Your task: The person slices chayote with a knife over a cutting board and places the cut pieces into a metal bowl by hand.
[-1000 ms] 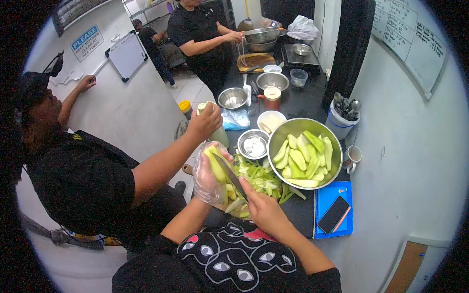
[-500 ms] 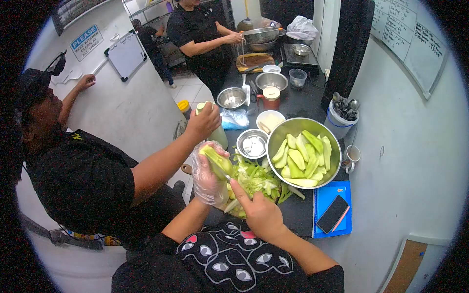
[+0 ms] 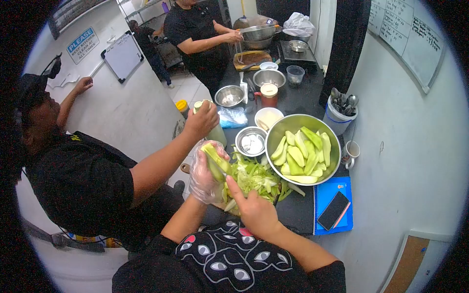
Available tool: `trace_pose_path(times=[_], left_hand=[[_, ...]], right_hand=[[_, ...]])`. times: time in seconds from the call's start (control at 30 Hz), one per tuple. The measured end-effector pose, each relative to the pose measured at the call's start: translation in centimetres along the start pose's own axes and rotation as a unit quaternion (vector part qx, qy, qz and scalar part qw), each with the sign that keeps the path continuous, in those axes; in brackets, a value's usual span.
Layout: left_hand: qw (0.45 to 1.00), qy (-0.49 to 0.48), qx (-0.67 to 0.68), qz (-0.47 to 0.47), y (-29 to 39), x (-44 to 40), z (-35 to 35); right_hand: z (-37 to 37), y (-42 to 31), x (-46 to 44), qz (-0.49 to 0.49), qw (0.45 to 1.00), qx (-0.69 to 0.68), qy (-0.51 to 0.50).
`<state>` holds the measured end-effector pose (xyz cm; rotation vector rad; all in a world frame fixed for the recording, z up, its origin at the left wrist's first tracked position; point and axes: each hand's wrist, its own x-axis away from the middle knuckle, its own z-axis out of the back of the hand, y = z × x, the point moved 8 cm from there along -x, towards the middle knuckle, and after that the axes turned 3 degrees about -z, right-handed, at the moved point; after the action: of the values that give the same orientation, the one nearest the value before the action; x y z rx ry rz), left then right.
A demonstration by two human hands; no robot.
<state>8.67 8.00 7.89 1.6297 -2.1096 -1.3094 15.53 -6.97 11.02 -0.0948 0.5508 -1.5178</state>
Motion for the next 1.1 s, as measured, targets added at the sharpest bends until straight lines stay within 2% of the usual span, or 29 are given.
trace_pose_path(times=[0.17,0.23,0.3,0.5,0.6,0.7,0.8,0.83,0.93,1.1], left_hand=[[0.999,0.027,-0.018,0.015,-0.4,0.3,0.6],[0.999,0.010,-0.031,0.008,-1.3,1.3,-0.3],[0.999,0.018,-0.028,0.008,-1.8,1.8,-0.6],[0.994,0.070,0.005,0.085,-3.5,2.5,0.6],[0.990,0.095,-0.068,0.081,-3.5,3.0,1.1],[0.973,0.179,-0.053,0.138,-4.8,4.1,2.5],[0.952,0.185,-0.131,0.207,-5.9,4.7,4.2],[0.943,0.159,-0.163,0.241,-6.7,4.7,5.4],[0.892,0.304,-0.003,0.336,-7.9,6.8,5.6],[0.909,0.195,0.080,0.358,-8.7,7.0,5.8]], right_hand=[[-0.2,-0.3,-0.3,0.002,1.000,0.010,-0.003],[0.3,-0.5,-0.9,-0.003,1.000,0.016,0.000],[0.1,-0.5,-1.1,-0.013,0.999,0.030,-0.029],[-0.6,0.4,-0.7,-0.026,0.999,0.017,-0.044],[-1.1,0.9,-0.5,-0.026,0.999,0.011,-0.047],[-1.9,1.2,-0.4,-0.008,0.999,0.031,-0.044],[-3.6,2.7,-0.4,-0.027,0.995,0.021,-0.097],[-4.5,3.3,-0.3,-0.041,0.991,0.009,-0.123],[-6.4,5.3,-0.6,-0.064,0.988,-0.112,-0.087],[-6.3,6.3,-0.7,-0.103,0.976,-0.168,-0.098]])
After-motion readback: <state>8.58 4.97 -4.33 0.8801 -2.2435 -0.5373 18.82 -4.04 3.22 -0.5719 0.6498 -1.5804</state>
